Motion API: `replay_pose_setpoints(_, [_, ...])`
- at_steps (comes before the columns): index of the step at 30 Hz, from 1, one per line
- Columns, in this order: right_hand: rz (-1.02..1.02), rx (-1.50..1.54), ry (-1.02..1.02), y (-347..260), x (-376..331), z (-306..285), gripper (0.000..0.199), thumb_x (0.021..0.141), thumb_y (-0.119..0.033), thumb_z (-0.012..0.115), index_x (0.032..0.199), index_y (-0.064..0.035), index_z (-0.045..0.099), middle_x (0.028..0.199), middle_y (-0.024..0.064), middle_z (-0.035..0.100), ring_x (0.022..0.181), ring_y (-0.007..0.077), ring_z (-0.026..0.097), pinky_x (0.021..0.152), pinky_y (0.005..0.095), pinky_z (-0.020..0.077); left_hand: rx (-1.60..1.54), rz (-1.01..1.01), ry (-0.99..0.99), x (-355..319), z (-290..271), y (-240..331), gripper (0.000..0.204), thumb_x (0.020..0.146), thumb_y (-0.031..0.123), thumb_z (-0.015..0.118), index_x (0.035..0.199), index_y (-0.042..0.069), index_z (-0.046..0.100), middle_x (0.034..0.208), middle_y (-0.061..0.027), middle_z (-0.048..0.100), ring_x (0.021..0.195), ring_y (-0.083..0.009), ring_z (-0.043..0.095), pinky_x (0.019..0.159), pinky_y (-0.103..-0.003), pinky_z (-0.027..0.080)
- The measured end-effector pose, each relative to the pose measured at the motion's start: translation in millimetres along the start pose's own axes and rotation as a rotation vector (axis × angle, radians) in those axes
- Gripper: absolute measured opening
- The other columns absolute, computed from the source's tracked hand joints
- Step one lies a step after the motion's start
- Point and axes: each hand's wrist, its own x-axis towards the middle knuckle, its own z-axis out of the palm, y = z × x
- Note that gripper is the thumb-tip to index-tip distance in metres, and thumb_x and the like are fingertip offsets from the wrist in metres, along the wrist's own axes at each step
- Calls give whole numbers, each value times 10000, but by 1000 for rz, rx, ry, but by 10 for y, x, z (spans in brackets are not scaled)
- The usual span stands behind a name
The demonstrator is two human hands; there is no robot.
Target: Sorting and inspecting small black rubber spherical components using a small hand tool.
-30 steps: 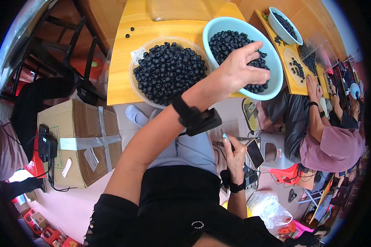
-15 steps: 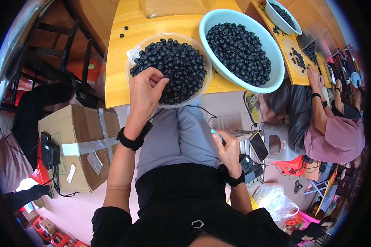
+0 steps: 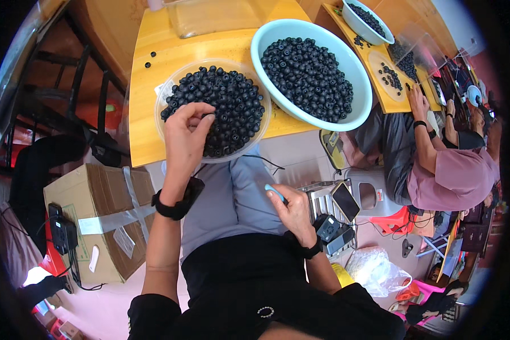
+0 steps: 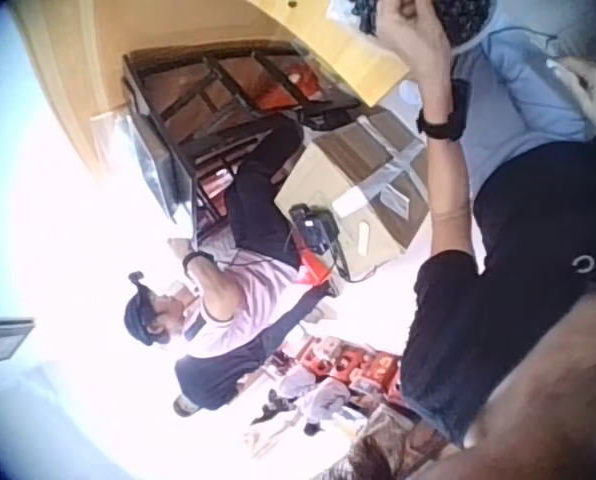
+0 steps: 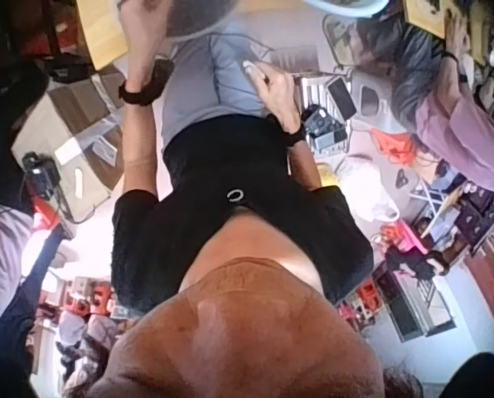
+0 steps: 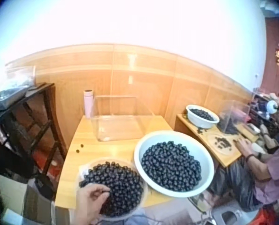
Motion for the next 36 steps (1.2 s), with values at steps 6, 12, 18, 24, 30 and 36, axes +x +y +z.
replay_pose_setpoints(6, [59,101,44,-214,160,-240,201,839,-158,632,910,28,654,757,171,642,644,251,623,594,309,469,-950,-450,-378,-433,102,276,158,852,21,588,1009,-1,598,899,-88,642,777,-140,640,714,-257,552])
replay_pose_setpoints(12, [-140,64,83,-481,261,-450,188,842,-136,624,946,20,640,783,148,641,603,196,599,530,275,446,-1109,-521,-437,-628,349,145,174,860,30,586,1033,15,590,944,-108,643,816,-161,656,735,-263,567])
replay_pose_setpoints(18, [-284,-18,44,-617,284,-489,171,826,-136,644,934,-4,647,744,129,629,538,196,589,475,282,444,-1131,-524,-455,-694,374,126,178,859,41,593,1036,19,596,951,-106,643,800,-146,651,728,-253,565])
replay_pose_setpoints(24, [-260,-100,-13,-706,315,-481,179,823,-162,652,926,-15,648,695,106,606,521,209,598,476,297,456,-1161,-508,-465,-725,374,134,170,851,25,597,1021,17,609,950,-90,635,814,-131,636,740,-259,558])
replay_pose_setpoints(30, [-243,-94,-27,-682,334,-444,171,825,-165,651,918,-22,649,693,104,607,524,212,601,477,308,458,-1162,-481,-497,-744,359,83,160,863,48,589,1020,16,587,963,-117,626,815,-146,635,732,-252,555])
replay_pose_setpoints(36, [-266,-119,-33,-683,349,-445,179,824,-177,652,917,-24,650,683,104,601,515,219,590,470,318,450,-1174,-486,-505,-737,360,69,144,854,68,612,982,15,571,943,-108,623,786,-133,633,713,-242,547])
